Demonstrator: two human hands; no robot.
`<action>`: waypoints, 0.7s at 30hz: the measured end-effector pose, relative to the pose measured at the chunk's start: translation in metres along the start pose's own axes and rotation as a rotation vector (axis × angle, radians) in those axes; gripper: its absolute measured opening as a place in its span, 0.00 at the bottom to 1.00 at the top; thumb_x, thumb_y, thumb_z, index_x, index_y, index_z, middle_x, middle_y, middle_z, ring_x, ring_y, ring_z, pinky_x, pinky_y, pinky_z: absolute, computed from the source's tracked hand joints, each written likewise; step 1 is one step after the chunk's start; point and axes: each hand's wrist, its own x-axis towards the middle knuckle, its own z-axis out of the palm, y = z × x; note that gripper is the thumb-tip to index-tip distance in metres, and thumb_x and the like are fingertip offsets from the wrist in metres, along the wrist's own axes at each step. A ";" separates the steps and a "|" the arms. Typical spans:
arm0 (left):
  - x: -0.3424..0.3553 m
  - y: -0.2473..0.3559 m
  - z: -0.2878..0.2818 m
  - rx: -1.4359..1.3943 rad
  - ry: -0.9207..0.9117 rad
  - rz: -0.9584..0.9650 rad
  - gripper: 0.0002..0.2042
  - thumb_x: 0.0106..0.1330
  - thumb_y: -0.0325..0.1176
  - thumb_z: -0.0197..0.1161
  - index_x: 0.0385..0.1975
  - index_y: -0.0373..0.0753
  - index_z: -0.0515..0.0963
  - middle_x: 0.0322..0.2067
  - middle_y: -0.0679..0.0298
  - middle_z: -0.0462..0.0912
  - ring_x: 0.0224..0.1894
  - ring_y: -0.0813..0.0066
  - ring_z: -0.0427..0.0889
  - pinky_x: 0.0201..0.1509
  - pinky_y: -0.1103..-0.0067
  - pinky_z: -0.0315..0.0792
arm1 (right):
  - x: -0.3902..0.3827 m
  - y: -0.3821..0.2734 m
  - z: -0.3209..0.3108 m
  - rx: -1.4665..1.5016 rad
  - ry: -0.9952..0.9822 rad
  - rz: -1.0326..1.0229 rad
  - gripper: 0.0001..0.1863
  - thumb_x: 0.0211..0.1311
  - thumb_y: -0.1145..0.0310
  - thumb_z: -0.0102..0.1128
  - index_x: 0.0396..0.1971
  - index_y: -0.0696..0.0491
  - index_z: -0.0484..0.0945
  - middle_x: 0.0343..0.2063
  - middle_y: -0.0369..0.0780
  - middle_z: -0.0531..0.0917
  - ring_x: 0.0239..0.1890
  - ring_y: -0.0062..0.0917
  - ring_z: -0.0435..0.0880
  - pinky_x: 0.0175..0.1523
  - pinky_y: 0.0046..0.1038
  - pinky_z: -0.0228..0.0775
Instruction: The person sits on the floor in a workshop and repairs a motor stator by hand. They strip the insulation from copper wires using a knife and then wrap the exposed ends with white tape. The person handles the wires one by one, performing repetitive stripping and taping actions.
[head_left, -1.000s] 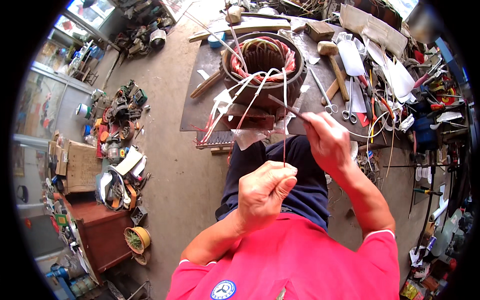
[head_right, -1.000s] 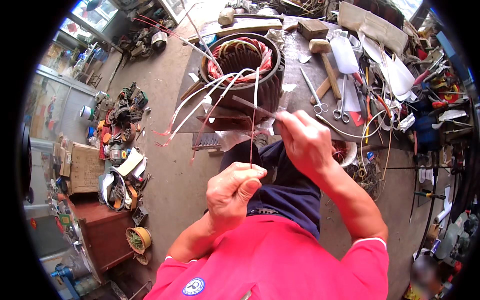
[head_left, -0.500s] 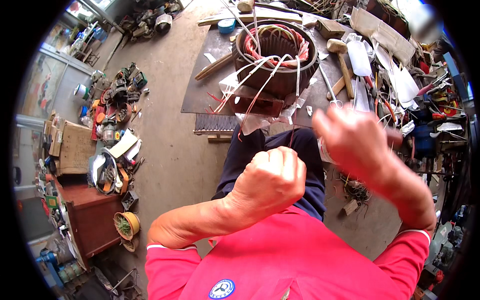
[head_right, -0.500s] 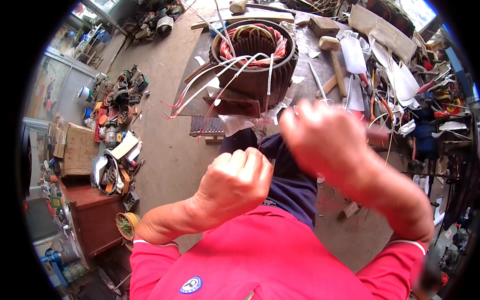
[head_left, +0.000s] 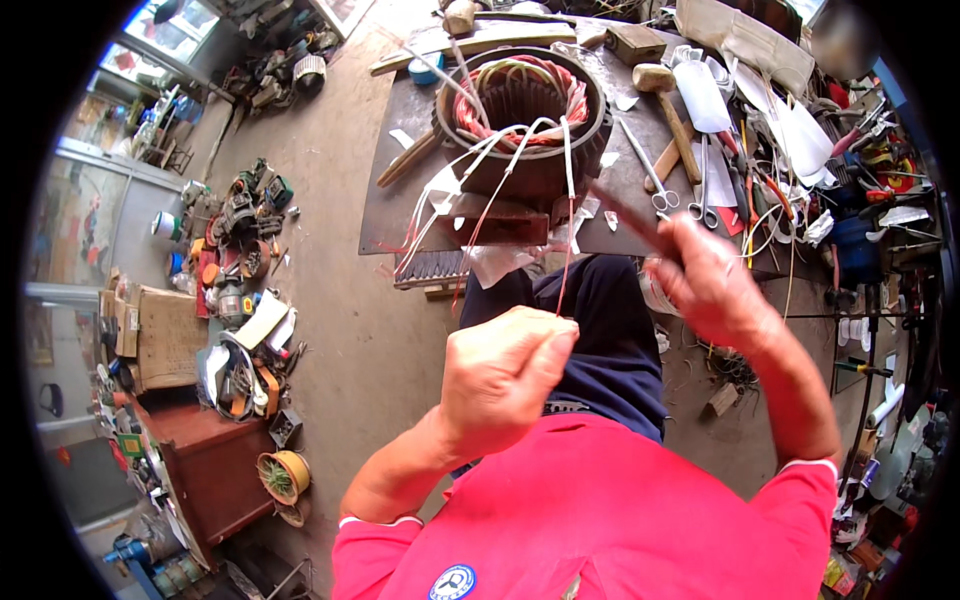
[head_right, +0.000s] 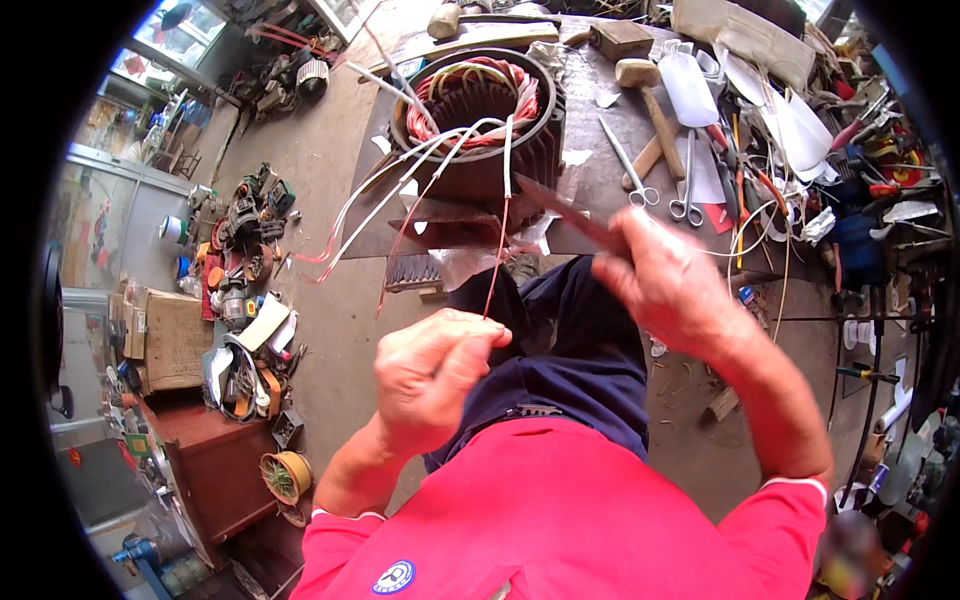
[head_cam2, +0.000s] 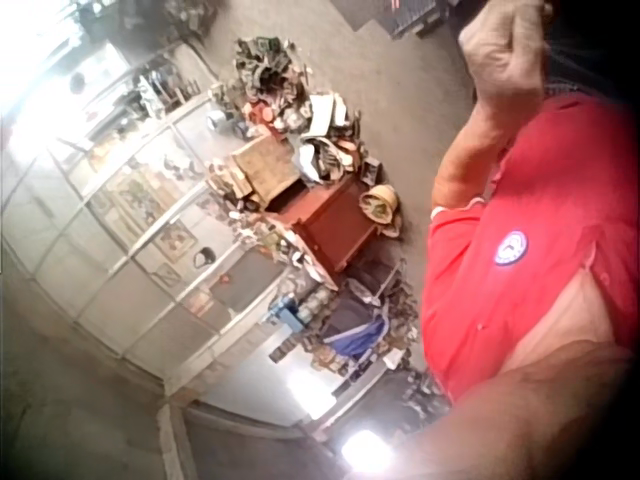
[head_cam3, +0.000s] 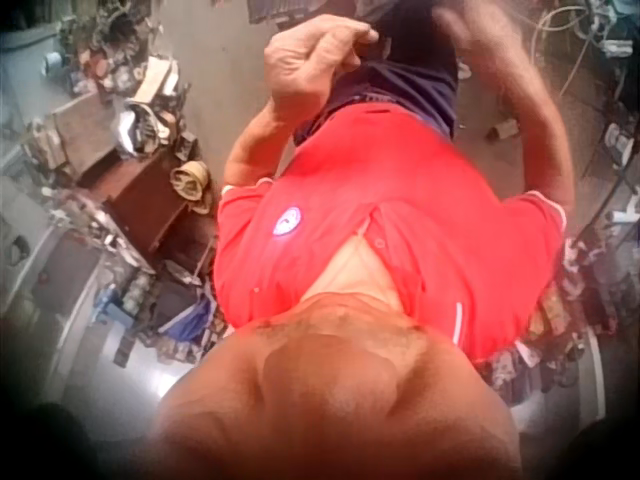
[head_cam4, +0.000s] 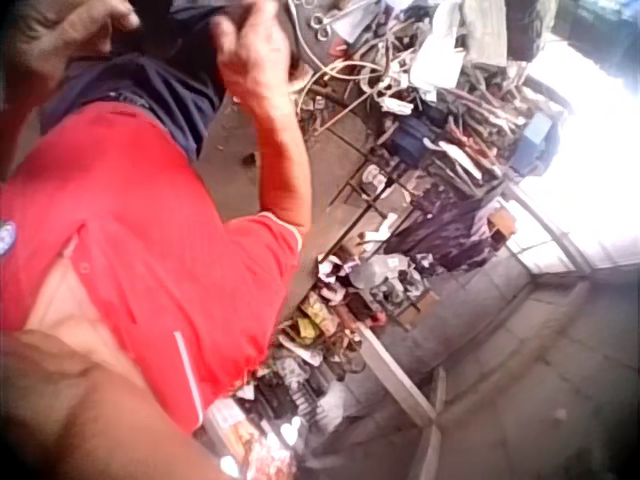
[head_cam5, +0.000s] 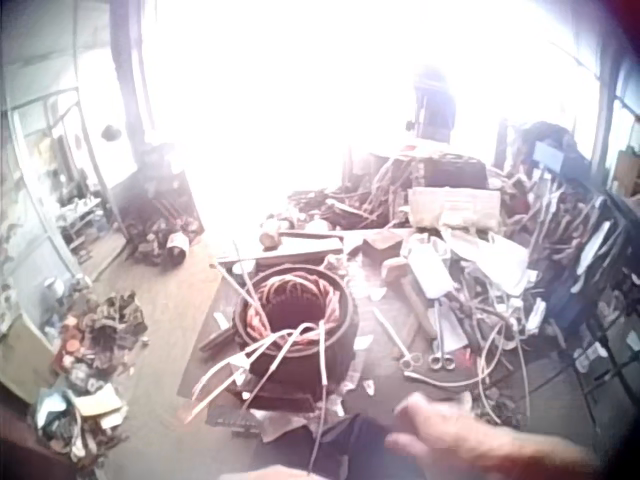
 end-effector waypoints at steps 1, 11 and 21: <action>-0.001 0.008 0.003 -0.259 0.039 -0.199 0.10 0.74 0.31 0.61 0.42 0.30 0.84 0.37 0.52 0.89 0.28 0.71 0.85 0.27 0.77 0.74 | -0.012 0.002 0.009 0.064 -0.100 0.126 0.14 0.69 0.64 0.66 0.40 0.57 0.72 0.31 0.48 0.82 0.35 0.43 0.84 0.41 0.37 0.75; -0.010 0.014 0.032 -1.289 0.143 -0.430 0.23 0.84 0.46 0.42 0.53 0.36 0.81 0.50 0.49 0.86 0.31 0.67 0.84 0.30 0.77 0.75 | 0.002 -0.015 0.097 0.861 0.166 -0.366 0.08 0.74 0.70 0.61 0.43 0.59 0.85 0.32 0.38 0.83 0.32 0.23 0.82 0.38 0.24 0.74; -0.011 0.017 0.029 -1.148 0.188 -0.489 0.22 0.84 0.46 0.45 0.51 0.36 0.81 0.48 0.50 0.86 0.31 0.67 0.83 0.30 0.77 0.75 | 0.023 -0.016 0.112 1.222 0.225 0.151 0.13 0.76 0.66 0.60 0.31 0.57 0.80 0.25 0.34 0.81 0.24 0.15 0.77 0.30 0.20 0.70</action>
